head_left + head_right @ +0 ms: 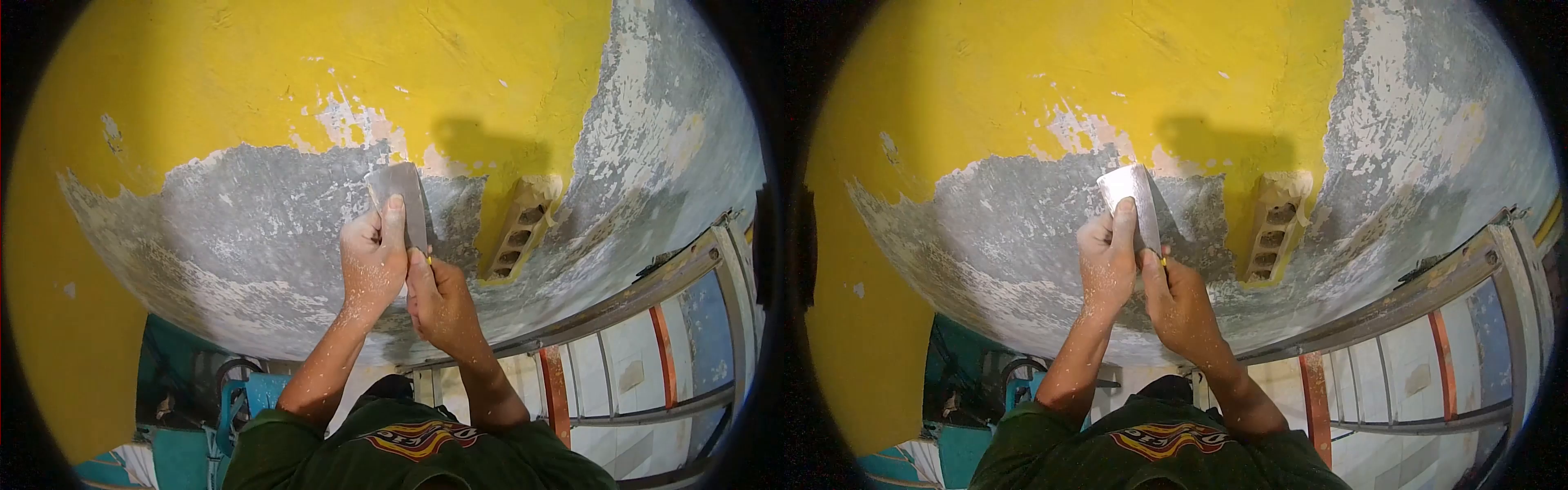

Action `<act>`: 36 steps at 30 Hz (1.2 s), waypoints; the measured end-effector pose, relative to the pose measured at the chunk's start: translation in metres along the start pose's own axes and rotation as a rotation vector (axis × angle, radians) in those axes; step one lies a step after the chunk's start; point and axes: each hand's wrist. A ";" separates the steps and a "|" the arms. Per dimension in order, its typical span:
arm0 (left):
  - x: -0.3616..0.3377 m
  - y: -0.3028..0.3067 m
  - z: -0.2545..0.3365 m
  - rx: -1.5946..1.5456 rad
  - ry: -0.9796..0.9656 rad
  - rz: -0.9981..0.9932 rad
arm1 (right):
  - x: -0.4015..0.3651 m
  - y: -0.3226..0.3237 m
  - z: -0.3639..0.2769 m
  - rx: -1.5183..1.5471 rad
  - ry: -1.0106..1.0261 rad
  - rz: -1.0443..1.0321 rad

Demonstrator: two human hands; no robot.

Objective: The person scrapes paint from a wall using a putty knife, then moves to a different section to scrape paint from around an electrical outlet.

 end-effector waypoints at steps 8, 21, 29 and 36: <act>-0.001 0.005 -0.012 0.092 -0.045 0.028 | 0.005 0.002 0.000 -0.040 0.102 -0.022; -0.016 0.005 -0.027 0.228 -0.079 -0.055 | -0.006 0.001 0.017 -0.101 0.047 0.066; -0.008 0.005 -0.017 0.222 -0.082 -0.090 | -0.005 -0.002 0.017 -0.023 0.107 0.044; -0.002 -0.006 -0.011 0.135 -0.033 -0.045 | -0.010 0.000 0.004 0.073 0.005 0.009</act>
Point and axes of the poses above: each hand's wrist, its own x-axis towards the middle knuckle, its own y-axis out of the back of the hand, z = x × y, and after that the axes turned 11 degrees about -y, right-handed
